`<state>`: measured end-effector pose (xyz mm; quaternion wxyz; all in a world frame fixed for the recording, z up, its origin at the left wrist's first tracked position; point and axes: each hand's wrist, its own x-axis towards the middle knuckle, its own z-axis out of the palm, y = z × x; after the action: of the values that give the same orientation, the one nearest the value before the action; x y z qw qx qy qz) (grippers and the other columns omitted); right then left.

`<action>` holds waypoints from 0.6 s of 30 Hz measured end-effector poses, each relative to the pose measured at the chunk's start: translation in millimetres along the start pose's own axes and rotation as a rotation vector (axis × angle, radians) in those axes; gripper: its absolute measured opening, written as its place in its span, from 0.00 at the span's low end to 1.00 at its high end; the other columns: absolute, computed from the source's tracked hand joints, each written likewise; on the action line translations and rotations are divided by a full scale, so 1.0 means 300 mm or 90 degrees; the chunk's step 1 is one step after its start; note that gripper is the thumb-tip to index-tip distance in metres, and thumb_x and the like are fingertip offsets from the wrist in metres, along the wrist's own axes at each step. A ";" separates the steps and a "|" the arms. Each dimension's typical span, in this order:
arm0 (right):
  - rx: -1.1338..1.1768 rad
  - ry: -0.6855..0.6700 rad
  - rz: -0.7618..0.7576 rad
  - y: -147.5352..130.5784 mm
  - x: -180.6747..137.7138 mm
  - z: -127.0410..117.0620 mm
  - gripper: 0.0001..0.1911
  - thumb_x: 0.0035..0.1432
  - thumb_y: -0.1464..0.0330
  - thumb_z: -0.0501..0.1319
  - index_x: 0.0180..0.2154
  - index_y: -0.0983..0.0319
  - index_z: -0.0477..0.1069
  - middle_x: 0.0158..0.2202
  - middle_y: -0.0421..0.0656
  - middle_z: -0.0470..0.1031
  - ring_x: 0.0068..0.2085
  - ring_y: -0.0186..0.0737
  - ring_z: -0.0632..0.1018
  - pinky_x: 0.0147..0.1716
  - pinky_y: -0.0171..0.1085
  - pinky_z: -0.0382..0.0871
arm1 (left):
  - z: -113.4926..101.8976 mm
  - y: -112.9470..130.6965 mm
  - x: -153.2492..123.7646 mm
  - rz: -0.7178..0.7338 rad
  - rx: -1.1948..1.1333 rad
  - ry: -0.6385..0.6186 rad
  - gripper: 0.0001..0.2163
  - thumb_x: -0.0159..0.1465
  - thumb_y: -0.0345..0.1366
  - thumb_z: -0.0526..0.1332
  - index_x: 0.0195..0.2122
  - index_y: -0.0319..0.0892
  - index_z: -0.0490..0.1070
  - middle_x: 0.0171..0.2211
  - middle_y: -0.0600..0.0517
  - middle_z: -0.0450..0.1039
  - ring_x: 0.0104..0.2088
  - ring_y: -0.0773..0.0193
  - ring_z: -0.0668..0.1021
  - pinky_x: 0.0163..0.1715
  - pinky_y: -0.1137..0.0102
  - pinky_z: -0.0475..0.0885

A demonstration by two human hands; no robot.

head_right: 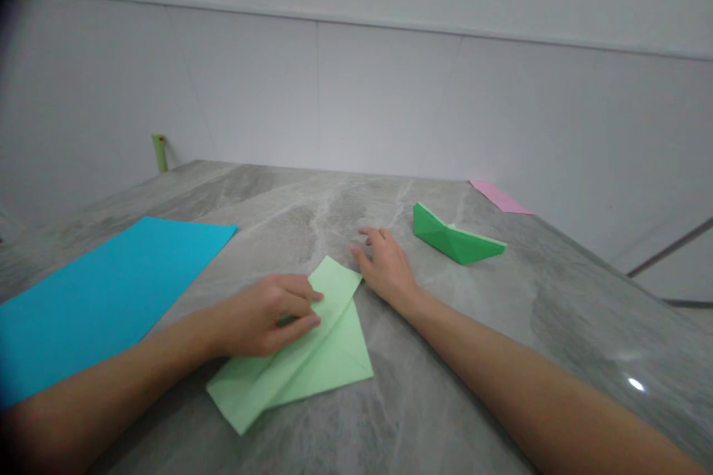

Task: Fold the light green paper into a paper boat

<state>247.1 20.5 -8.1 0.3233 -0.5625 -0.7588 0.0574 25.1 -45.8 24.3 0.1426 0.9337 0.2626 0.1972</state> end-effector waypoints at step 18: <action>0.170 -0.142 -0.305 -0.054 -0.053 -0.029 0.31 0.47 0.79 0.54 0.55 0.62 0.57 0.37 0.41 0.77 0.31 0.36 0.73 0.35 0.35 0.68 | 0.022 -0.162 0.009 -0.291 -0.186 0.168 0.12 0.58 0.26 0.56 0.33 0.43 0.79 0.41 0.51 0.77 0.40 0.64 0.78 0.43 0.69 0.71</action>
<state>241.1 -1.8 -0.7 0.3137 -0.3101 -0.8864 0.1403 9.0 -5.4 1.3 0.2806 0.7865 0.4510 0.3150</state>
